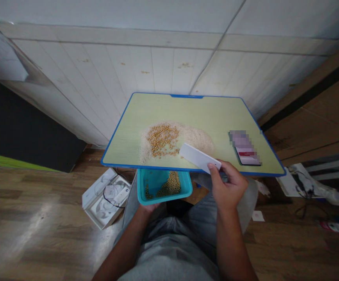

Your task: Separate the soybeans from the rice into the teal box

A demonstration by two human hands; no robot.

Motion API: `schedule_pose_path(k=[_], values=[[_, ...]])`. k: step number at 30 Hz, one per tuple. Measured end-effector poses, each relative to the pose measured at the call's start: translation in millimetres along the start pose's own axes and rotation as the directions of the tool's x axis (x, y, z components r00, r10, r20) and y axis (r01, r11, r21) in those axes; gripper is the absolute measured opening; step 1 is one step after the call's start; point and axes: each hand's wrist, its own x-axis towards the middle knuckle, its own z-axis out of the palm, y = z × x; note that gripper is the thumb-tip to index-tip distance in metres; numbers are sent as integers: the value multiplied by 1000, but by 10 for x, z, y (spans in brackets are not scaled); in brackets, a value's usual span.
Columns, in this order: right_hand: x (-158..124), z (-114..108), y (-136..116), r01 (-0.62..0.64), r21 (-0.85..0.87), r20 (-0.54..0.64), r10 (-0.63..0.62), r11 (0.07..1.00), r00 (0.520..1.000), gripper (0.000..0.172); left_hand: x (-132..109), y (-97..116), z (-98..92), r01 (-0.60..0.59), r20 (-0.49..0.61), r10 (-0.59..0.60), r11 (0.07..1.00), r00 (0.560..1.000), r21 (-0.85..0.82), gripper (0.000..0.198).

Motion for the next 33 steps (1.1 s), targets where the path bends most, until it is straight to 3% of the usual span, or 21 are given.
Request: schedule_pose_path(k=[4, 8, 13, 17, 22, 24, 26, 29, 31, 33], values=[[-17, -20, 4, -16, 5, 23, 16, 1000, 1000, 17, -9, 6, 48, 4, -7, -5, 1000, 1000, -21, 63], [-13, -14, -5, -10, 72, 65, 5, 997, 998, 18, -25, 17, 46, 37, 139, -30, 998, 990, -48, 70], [25, -6, -72, 22, 237, 197, -71, 971, 978, 10, -16, 8, -31, -1, 278, 13, 999, 961, -44, 61], [12, 15, -78, 17, 226, 210, -66, 974, 975, 12, 16, 2, -116, -9, 252, 15, 1000, 968, -24, 53], [-82, 61, 23, -48, 138, 44, 42, 989, 998, 9, -8, 12, -110, -7, 132, 9, 1000, 991, -15, 67], [-114, 72, 41, -50, 128, 28, 47, 990, 999, 8, -4, 6, -118, -13, 132, 17, 999, 991, -29, 71], [-135, 82, 28, -42, 123, 57, 36, 992, 998, 9, 24, -3, -153, -3, 231, 19, 998, 973, -70, 70], [-152, 117, -33, -29, 120, 104, 17, 992, 994, 8, 77, -11, -206, 24, 450, 39, 991, 892, -134, 65], [-167, 158, -79, -24, 119, 121, 9, 993, 993, 7, 94, -8, -199, 51, 505, 24, 990, 863, -134, 66], [-193, 209, -116, -21, 114, 130, 6, 993, 991, 7, 96, -2, -157, 65, 495, 3, 991, 869, -119, 67]])
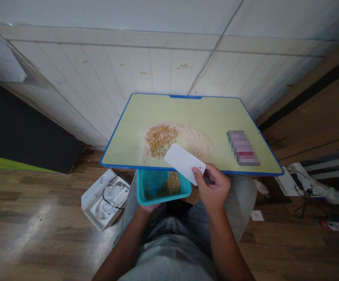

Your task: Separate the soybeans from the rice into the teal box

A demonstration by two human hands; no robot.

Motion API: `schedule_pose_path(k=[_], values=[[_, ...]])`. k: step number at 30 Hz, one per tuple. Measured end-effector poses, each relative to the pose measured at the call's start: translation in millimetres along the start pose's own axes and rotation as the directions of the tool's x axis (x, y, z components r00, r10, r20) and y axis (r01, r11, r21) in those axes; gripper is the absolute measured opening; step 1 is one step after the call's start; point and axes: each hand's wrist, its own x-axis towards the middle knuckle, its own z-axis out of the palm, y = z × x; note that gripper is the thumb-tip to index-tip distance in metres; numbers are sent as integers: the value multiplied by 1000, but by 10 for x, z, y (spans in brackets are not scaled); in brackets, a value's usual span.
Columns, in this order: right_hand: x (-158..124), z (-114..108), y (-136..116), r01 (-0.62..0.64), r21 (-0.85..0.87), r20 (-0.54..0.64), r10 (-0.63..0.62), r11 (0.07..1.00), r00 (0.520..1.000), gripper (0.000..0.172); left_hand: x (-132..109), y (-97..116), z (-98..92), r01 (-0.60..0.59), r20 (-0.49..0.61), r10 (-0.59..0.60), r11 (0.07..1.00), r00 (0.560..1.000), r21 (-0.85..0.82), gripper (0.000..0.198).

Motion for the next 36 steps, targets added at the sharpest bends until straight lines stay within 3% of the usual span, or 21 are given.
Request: schedule_pose_path(k=[5, 10, 13, 17, 23, 31, 36], values=[[-85, 146, -36, -15, -30, -38, 14, 999, 999, 14, 65, -31, 60, -45, -127, 48, 999, 991, 23, 63], [-126, 235, -77, -79, -40, -61, 77, 996, 995, 24, 100, -68, 99, -30, -158, 40, 997, 987, 67, 62], [-106, 240, -101, -82, -58, -59, 78, 995, 995, 25, 116, -74, 192, -51, -255, 84, 990, 963, 133, 55], [-76, 173, -89, -76, -98, -87, 67, 992, 994, 25, 96, -64, 281, -52, -332, 102, 986, 938, 156, 50], [-3, -32, 5, -160, -97, -140, 146, 982, 979, 27, 2, -37, 231, -15, -390, 64, 992, 919, 128, 56], [186, -206, 51, -152, -87, -318, 117, 985, 941, 24, 11, -24, 311, 30, -385, 28, 989, 923, 142, 52], [186, -211, 94, -127, -114, -323, 84, 985, 943, 23, 23, -41, 207, 31, -378, 18, 992, 926, 125, 61]])
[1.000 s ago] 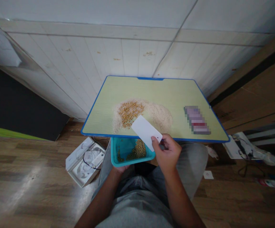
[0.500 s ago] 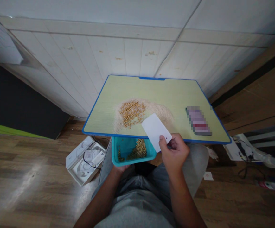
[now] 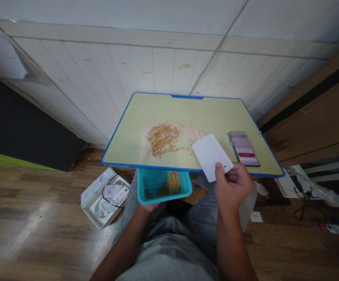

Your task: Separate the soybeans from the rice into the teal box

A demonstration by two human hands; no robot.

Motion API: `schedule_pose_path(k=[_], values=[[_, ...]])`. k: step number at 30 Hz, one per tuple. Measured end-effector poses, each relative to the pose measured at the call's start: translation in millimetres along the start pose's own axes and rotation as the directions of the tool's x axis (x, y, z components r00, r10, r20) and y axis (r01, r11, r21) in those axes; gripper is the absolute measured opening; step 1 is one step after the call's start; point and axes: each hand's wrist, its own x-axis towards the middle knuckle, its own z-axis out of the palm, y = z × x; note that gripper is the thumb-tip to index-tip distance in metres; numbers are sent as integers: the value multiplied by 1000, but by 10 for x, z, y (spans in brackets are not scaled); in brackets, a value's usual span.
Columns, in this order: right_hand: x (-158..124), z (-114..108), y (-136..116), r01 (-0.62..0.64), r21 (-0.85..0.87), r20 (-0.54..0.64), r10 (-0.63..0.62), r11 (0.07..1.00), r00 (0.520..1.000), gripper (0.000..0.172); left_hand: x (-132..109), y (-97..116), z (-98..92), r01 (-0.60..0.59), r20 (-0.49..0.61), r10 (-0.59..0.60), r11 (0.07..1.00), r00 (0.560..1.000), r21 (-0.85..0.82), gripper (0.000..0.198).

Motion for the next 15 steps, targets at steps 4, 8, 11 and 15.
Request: schedule_pose_path(k=[4, 8, 11, 15], values=[[-35, -10, 58, -23, -39, 45, 25, 999, 999, 24, 42, -11, -139, 4, 119, 2, 998, 993, -56, 56], [-58, -38, 93, -30, -45, 74, 34, 999, 997, 26, 36, -5, -178, 10, 124, -1, 998, 992, -69, 58], [-59, -66, 91, -22, -48, 71, 25, 999, 997, 26, 30, -2, -183, 12, 121, -3, 997, 993, -73, 61], [-79, -97, 57, -8, -35, 93, 11, 999, 996, 26, 33, -5, -207, 27, 210, -13, 998, 978, -61, 62]])
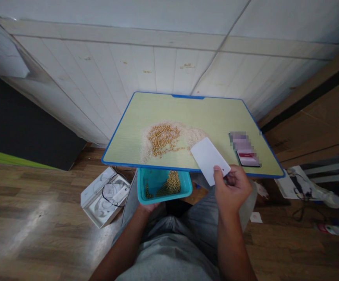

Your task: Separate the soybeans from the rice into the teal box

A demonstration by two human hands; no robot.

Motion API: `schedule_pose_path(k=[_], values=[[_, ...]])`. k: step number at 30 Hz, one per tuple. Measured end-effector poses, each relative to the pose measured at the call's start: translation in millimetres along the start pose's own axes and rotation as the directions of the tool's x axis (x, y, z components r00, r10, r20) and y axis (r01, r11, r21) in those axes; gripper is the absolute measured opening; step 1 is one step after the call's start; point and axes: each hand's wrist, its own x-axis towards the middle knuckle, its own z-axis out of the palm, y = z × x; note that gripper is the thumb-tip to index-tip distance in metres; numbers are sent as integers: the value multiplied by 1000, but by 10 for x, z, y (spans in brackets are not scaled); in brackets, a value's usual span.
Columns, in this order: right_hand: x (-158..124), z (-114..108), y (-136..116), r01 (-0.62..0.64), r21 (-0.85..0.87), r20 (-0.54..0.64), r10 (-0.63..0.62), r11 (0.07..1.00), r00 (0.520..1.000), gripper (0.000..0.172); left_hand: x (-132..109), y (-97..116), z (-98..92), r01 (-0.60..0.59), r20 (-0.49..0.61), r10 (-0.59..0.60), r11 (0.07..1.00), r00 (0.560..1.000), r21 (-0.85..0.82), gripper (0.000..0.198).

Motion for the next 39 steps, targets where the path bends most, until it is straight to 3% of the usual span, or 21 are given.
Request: schedule_pose_path(k=[5, 9, 16, 23, 28, 34, 36, 39], values=[[-29, 16, -43, 61, 80, 30, -64, 995, 997, 23, -6, 14, 29, -16, 56, 16, 1000, 998, -5, 56], [-18, 38, -9, 40, 73, -12, -39, 997, 999, 24, 8, 11, 56, -16, 11, 15, 1000, 1000, 13, 56], [-46, 6, 19, 31, 53, 74, -35, 998, 997, 27, 21, -32, 37, -38, -72, 38, 999, 997, -5, 57], [-11, 73, 16, 19, 6, -13, -19, 1000, 1000, 27, 6, -4, 54, -22, -87, 22, 1000, 996, 2, 58], [23, 154, 48, 20, 3, -12, -20, 1000, 1000, 25, -5, 5, 102, -20, -251, 36, 998, 967, 63, 58], [27, 216, 15, 6, 74, 84, -13, 997, 996, 23, -10, -4, 249, -54, -398, 67, 998, 915, 44, 59], [33, 227, 2, 0, 76, 78, -6, 997, 997, 24, -8, -4, 223, -36, -388, 47, 999, 920, 35, 62], [53, 242, -8, -10, 59, 44, 7, 998, 999, 25, -11, -1, 118, -12, -253, 18, 1000, 967, 22, 63]])
